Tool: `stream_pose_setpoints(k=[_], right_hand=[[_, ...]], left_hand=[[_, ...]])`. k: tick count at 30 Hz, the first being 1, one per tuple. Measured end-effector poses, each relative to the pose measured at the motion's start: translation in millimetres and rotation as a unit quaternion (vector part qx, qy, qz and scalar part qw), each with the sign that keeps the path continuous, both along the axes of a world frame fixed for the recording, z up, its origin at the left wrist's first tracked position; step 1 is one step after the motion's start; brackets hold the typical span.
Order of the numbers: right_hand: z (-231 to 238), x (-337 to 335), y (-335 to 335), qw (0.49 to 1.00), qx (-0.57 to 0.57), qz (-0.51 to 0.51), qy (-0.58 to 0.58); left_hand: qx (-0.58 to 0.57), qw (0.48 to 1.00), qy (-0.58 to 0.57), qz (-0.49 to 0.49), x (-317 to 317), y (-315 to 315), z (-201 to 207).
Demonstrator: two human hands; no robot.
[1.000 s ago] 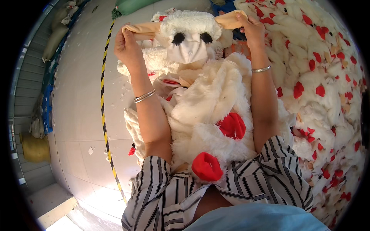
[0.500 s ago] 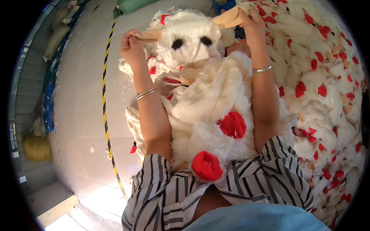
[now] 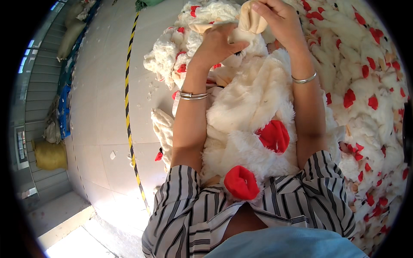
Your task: The person is stuffing a white plush toy with red ears and a red nose. They repeatedly open the toy's body, insert white stuffing material, and adjust the toy's shape. The person handles the toy by hand, ensuring it is filled and properly shaped.
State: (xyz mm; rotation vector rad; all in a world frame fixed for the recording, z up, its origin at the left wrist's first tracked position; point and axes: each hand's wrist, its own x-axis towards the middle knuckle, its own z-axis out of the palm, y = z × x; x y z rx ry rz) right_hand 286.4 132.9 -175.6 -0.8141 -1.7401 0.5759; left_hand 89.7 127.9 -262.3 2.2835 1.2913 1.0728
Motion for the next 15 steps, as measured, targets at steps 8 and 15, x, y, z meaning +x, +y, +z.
stream_pose_setpoints(k=[8,15], right_hand=[[-20.1,47.1,34.0,0.971,0.009,-0.188,0.147],[-70.8,-32.7,8.0,0.988,-0.008,0.044,-0.145]], left_hand=[[-0.312,0.925,-0.211,0.044,1.0,10.9,1.6],[-0.323,0.888,-0.288,0.158,-12.2,27.6,-6.9]])
